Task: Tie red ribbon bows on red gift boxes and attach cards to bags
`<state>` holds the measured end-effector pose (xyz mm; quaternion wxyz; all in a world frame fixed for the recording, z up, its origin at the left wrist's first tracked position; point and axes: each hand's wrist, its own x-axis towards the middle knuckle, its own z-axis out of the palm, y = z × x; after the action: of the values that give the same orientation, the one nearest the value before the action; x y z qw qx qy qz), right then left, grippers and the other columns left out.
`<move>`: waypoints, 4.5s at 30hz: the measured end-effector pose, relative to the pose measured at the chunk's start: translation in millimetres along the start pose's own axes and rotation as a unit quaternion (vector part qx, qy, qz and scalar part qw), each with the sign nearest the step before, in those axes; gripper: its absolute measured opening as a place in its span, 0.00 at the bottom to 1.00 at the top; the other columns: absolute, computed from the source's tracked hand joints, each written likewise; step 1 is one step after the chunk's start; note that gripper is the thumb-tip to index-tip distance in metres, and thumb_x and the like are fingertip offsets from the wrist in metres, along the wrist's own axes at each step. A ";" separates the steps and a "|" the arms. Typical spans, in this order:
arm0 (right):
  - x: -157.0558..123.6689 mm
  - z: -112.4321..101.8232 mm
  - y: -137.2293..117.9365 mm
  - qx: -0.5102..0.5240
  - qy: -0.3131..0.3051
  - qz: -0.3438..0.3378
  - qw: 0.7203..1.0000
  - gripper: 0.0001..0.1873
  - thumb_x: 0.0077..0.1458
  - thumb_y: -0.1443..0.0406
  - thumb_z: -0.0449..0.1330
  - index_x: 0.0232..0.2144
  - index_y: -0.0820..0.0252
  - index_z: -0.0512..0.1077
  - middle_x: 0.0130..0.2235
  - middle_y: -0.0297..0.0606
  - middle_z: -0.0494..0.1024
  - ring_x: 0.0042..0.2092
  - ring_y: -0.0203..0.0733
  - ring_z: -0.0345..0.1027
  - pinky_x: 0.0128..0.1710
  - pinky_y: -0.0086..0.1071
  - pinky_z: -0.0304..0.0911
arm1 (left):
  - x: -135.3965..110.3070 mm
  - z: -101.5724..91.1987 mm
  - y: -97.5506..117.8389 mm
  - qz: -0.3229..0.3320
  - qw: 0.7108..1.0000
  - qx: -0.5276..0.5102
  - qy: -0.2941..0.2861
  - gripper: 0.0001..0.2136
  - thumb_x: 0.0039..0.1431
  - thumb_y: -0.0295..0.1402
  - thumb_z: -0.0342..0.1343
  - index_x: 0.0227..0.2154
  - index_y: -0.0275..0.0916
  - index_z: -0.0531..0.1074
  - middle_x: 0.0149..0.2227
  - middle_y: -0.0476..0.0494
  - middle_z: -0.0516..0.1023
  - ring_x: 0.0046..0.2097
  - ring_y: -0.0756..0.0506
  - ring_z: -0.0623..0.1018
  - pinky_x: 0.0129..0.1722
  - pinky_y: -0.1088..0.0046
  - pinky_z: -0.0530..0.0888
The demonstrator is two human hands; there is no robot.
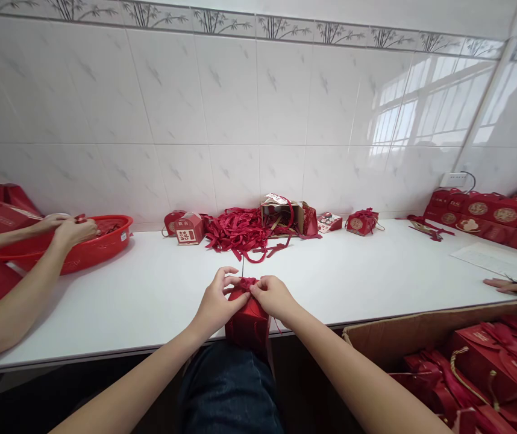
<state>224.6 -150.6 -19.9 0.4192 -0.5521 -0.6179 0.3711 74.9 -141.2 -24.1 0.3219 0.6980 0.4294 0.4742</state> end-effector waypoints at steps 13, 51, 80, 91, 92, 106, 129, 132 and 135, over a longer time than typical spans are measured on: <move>3.3 -3.0 6.2 -0.011 -0.005 -0.023 1.000 0.11 0.52 0.64 0.56 0.20 0.60 0.73 0.46 0.46 0.74 0.59 0.49 0.56 0.55 0.42 0.51 | 4.7 -1.6 -5.7 0.005 1.000 0.012 -0.017 0.16 0.45 0.31 0.57 0.38 0.40 0.60 0.27 0.51 0.75 0.35 0.47 0.75 0.41 0.68 0.70; -18.7 -11.1 0.5 0.049 0.031 -0.019 0.998 0.11 0.51 0.61 0.55 0.32 0.61 0.75 0.36 0.39 0.78 0.38 0.41 0.70 0.39 0.33 0.62 | 28.6 -21.6 5.1 -0.037 0.993 0.008 -0.113 0.12 0.47 0.32 0.58 0.34 0.40 0.63 0.29 0.46 0.79 0.38 0.43 0.79 0.38 0.68 0.72; 12.0 -32.6 -1.5 -0.318 -0.053 -0.371 0.871 0.20 0.54 0.76 0.53 0.42 0.53 0.76 0.33 0.39 0.71 0.33 0.36 0.64 0.34 0.29 0.62 | 67.4 -39.2 29.7 0.052 0.919 0.238 -0.311 0.15 0.46 0.34 0.56 0.40 0.40 0.67 0.35 0.44 0.79 0.38 0.43 0.76 0.37 0.69 0.69; 11.9 -25.4 11.5 -0.298 -0.086 -0.376 0.873 0.15 0.57 0.69 0.54 0.42 0.51 0.77 0.33 0.39 0.66 0.34 0.38 0.59 0.36 0.33 0.61 | 78.7 -52.4 40.5 0.061 0.880 0.304 -0.360 0.11 0.46 0.28 0.53 0.35 0.39 0.73 0.34 0.47 0.78 0.38 0.45 0.75 0.36 0.73 0.68; 11.8 -25.4 11.3 -0.293 -0.090 -0.372 0.876 0.15 0.57 0.70 0.54 0.42 0.51 0.77 0.33 0.39 0.65 0.34 0.38 0.59 0.36 0.33 0.61 | 77.9 -52.4 39.7 0.067 0.878 0.298 -0.369 0.09 0.46 0.29 0.53 0.32 0.39 0.73 0.34 0.47 0.78 0.39 0.45 0.75 0.37 0.73 0.68; 8.3 -24.8 14.6 -0.284 -0.079 -0.383 0.876 0.15 0.58 0.70 0.54 0.41 0.50 0.77 0.36 0.40 0.66 0.38 0.39 0.62 0.39 0.34 0.64 | 70.0 -51.8 34.6 0.093 0.884 0.251 -0.383 0.07 0.46 0.35 0.58 0.30 0.41 0.69 0.37 0.46 0.73 0.42 0.43 0.70 0.42 0.70 0.65; 8.4 -23.7 20.6 -0.235 -0.078 -0.378 0.892 0.18 0.59 0.71 0.51 0.42 0.49 0.77 0.37 0.39 0.66 0.39 0.39 0.65 0.41 0.35 0.67 | 65.4 -45.8 20.1 0.041 0.907 0.149 -0.390 0.15 0.51 0.47 0.55 0.25 0.39 0.73 0.42 0.46 0.74 0.44 0.43 0.71 0.43 0.70 0.67; 8.5 -22.3 21.7 -0.238 -0.075 -0.375 0.893 0.20 0.58 0.73 0.50 0.42 0.49 0.77 0.37 0.39 0.66 0.40 0.39 0.65 0.41 0.35 0.67 | 67.4 -43.8 17.3 0.066 0.909 0.211 -0.352 0.16 0.50 0.50 0.55 0.24 0.41 0.74 0.44 0.44 0.75 0.50 0.39 0.68 0.49 0.67 0.64; 8.7 -20.7 21.8 -0.234 -0.079 -0.367 0.897 0.19 0.57 0.74 0.51 0.41 0.51 0.77 0.37 0.40 0.66 0.40 0.40 0.65 0.41 0.35 0.67 | 68.4 -40.0 16.8 0.086 0.912 0.230 -0.330 0.17 0.51 0.50 0.54 0.23 0.41 0.75 0.43 0.43 0.76 0.51 0.38 0.67 0.50 0.66 0.63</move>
<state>251.6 -139.6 -31.3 0.3343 -0.3371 -0.8767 0.0773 54.7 -84.7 30.4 0.2340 0.9034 0.3344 0.1314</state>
